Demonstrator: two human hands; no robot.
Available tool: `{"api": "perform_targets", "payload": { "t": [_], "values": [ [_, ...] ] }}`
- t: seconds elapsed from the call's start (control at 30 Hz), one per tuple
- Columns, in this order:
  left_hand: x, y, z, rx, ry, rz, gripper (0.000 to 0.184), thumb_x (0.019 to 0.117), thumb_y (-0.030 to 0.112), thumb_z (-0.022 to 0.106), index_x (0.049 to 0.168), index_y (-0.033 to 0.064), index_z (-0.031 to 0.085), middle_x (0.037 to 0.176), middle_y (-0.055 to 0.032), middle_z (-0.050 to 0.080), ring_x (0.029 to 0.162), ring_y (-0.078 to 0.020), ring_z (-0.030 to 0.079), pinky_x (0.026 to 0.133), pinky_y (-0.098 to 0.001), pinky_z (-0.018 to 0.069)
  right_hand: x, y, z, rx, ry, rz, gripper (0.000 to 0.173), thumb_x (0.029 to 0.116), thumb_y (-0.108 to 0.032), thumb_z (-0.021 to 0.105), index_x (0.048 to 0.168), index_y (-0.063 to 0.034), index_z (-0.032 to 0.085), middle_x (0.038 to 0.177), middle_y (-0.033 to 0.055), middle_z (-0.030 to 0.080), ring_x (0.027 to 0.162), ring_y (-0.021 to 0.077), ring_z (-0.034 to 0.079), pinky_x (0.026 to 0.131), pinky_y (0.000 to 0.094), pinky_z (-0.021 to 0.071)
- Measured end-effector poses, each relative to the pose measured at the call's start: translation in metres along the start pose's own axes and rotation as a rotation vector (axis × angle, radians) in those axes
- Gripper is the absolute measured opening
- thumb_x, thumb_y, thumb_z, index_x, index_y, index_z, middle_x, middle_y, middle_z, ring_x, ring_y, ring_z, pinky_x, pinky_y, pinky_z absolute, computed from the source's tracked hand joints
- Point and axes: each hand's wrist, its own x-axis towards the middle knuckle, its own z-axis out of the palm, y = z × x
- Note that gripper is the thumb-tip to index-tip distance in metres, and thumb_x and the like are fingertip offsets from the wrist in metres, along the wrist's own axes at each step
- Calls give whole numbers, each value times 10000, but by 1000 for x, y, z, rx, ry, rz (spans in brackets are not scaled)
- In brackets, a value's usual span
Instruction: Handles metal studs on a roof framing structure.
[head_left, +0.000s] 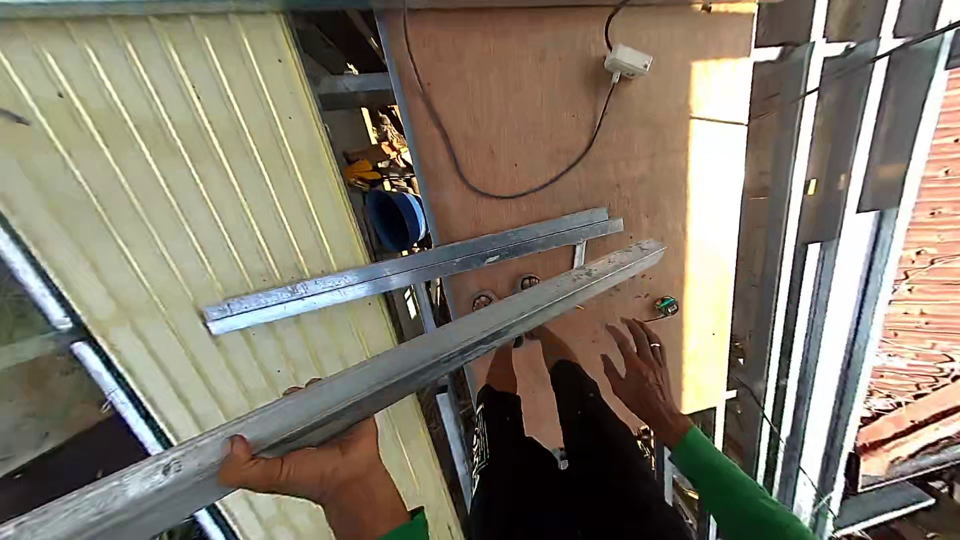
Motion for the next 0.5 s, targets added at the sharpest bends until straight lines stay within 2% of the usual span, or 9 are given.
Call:
{"api": "perform_targets", "payload": {
  "t": [0.1,0.2,0.3,0.4,0.5],
  "values": [
    [-3,38,27,-2,-59,173,452,1095,417,231,1172,57,493,944,-110,628,888,-243,660,843,-510,572,-38,26,-3,92,-259,232,514,966,-348,632,1426,-121,597,1470,234,534,1378,436,488,1109,615,411],
    [-15,50,63,53,-160,240,372,1108,316,254,1214,23,457,1007,-142,614,942,-261,650,884,-521,564,-78,42,-21,202,-460,439,535,989,-336,612,1458,-86,553,1473,263,512,1351,450,506,1109,619,410],
    [-22,31,107,181,-262,293,257,1096,185,328,1266,17,425,1073,-134,592,1011,-240,636,939,-499,550,-86,53,-28,296,-454,537,531,995,-346,603,1450,-75,557,1448,264,534,1330,446,527,1098,616,423],
    [-31,1,148,267,-266,342,302,1075,123,441,1335,-30,433,1141,-168,597,1052,-251,636,959,-500,546,-99,57,-27,423,-410,637,518,998,-350,599,1447,-96,561,1452,242,539,1313,425,548,1076,600,454],
    [-42,-28,177,299,-268,379,375,1032,66,546,1366,-57,426,1183,-196,604,1079,-267,645,964,-494,558,-127,61,-25,554,-347,703,510,1010,-334,606,1432,-51,565,1402,271,570,1265,433,584,1063,600,467]
  ]
}}
